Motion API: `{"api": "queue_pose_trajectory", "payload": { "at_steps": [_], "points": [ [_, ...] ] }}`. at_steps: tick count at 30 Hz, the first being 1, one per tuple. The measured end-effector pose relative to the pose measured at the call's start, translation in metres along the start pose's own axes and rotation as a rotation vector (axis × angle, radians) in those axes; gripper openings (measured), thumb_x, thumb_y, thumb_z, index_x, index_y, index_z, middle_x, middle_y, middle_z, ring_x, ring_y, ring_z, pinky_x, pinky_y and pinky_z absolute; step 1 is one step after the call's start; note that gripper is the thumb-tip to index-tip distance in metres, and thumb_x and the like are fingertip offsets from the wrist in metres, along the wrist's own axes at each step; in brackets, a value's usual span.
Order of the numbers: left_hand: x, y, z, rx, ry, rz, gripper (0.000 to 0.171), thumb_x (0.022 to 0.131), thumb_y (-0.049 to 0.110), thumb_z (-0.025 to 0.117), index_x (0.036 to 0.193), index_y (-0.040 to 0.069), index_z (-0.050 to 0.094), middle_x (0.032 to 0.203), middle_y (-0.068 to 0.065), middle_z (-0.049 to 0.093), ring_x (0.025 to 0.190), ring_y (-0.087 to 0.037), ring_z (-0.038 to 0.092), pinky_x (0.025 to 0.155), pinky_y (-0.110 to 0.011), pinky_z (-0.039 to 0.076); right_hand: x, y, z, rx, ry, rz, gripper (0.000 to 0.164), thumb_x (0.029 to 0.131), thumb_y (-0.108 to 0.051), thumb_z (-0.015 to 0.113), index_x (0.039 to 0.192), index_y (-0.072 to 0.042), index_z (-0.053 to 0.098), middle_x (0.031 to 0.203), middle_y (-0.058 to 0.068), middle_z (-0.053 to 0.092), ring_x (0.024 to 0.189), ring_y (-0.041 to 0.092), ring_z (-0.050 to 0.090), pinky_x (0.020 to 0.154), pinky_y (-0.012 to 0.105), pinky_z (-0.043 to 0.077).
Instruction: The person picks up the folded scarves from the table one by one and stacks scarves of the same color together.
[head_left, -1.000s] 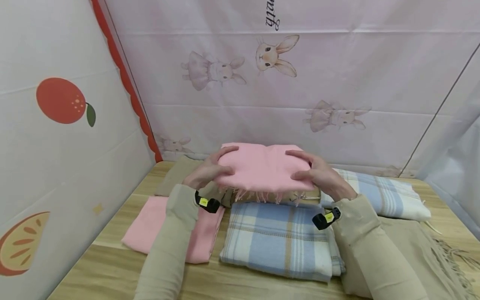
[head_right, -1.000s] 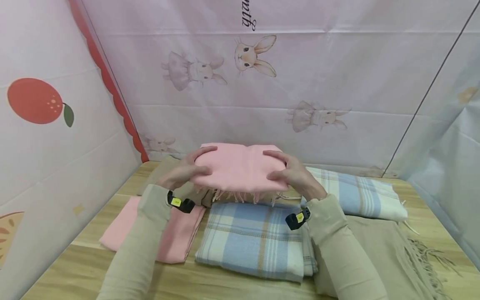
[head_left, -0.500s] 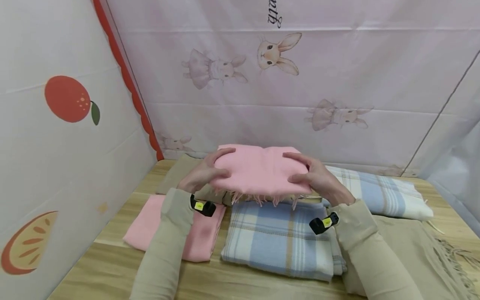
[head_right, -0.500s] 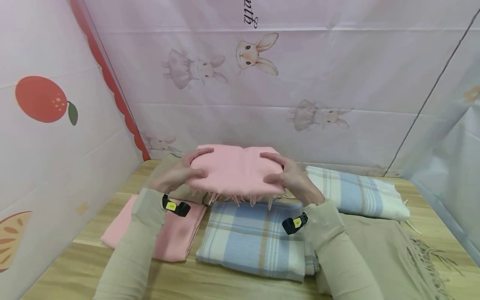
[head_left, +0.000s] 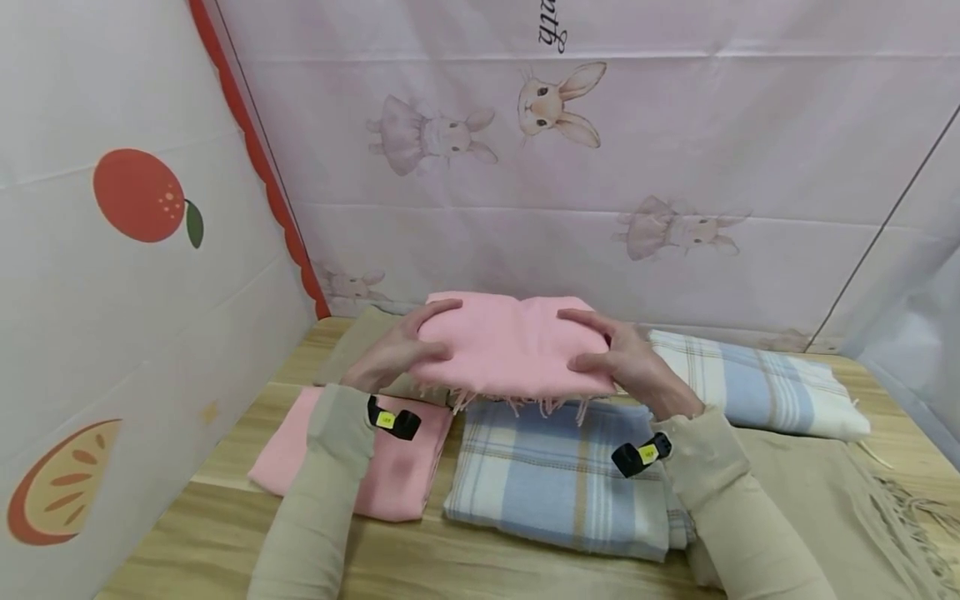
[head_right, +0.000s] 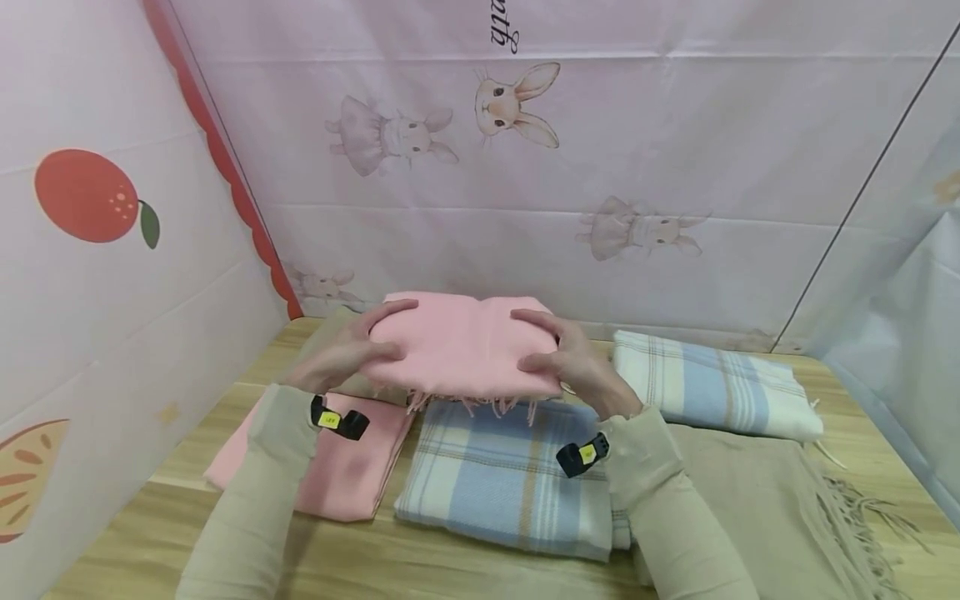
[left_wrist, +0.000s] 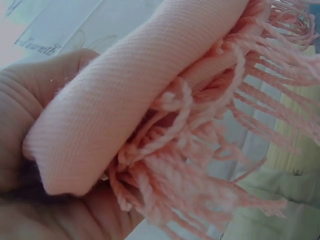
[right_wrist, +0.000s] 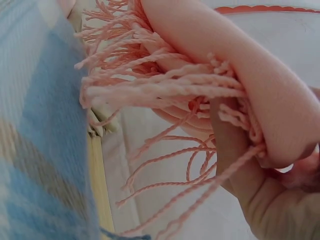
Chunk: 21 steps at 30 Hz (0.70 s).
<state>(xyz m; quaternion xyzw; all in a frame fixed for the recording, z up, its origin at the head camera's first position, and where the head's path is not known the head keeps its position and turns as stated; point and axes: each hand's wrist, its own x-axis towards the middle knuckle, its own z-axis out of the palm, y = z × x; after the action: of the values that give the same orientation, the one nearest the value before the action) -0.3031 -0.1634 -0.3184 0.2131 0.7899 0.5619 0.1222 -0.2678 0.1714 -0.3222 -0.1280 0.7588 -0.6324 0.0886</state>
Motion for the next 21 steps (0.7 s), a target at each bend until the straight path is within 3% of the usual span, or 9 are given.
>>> {"api": "queue_pose_trajectory", "payload": {
  "at_steps": [3,10,16,21],
  "points": [
    [-0.004,0.000,-0.001,0.009,0.005,-0.007,0.069,0.096,0.005,0.062,0.158,0.024,0.039,0.162,-0.014,0.026,0.132,-0.034,0.043,0.092,-0.042,0.044,0.000,0.001,0.003,0.011,-0.015,-0.013,0.074,0.087,0.005,0.071,0.154,-0.013,0.046,0.144,0.023,0.047,0.112,0.025,0.056,0.080,0.029,0.055],
    [-0.014,-0.003,-0.006,0.017,0.014,-0.034,0.069,0.097,0.009,0.062,0.159,0.028,0.037,0.160,-0.015,0.029,0.119,-0.037,0.051,0.076,-0.037,0.049,0.000,0.003,0.010,0.033,-0.039,-0.060,0.073,0.086,0.006,0.070,0.154,-0.007,0.045,0.145,0.024,0.043,0.114,0.025,0.053,0.083,0.027,0.053],
    [-0.019,-0.005,-0.010,0.022,0.011,-0.035,0.069,0.097,0.008,0.061,0.159,0.027,0.037,0.164,-0.012,0.022,0.133,-0.034,0.042,0.091,-0.040,0.043,0.000,0.004,0.017,0.034,-0.046,-0.076,0.073,0.086,0.005,0.070,0.154,-0.006,0.044,0.149,0.024,0.040,0.120,0.028,0.050,0.086,0.026,0.051],
    [-0.025,-0.006,-0.014,0.025,0.019,-0.051,0.070,0.096,0.009,0.062,0.159,0.028,0.037,0.163,-0.013,0.025,0.131,-0.034,0.043,0.092,-0.041,0.042,0.000,0.002,0.021,0.035,-0.059,-0.086,0.073,0.087,0.004,0.071,0.154,-0.006,0.045,0.152,0.022,0.038,0.124,0.031,0.048,0.087,0.026,0.051]
  ]
}}
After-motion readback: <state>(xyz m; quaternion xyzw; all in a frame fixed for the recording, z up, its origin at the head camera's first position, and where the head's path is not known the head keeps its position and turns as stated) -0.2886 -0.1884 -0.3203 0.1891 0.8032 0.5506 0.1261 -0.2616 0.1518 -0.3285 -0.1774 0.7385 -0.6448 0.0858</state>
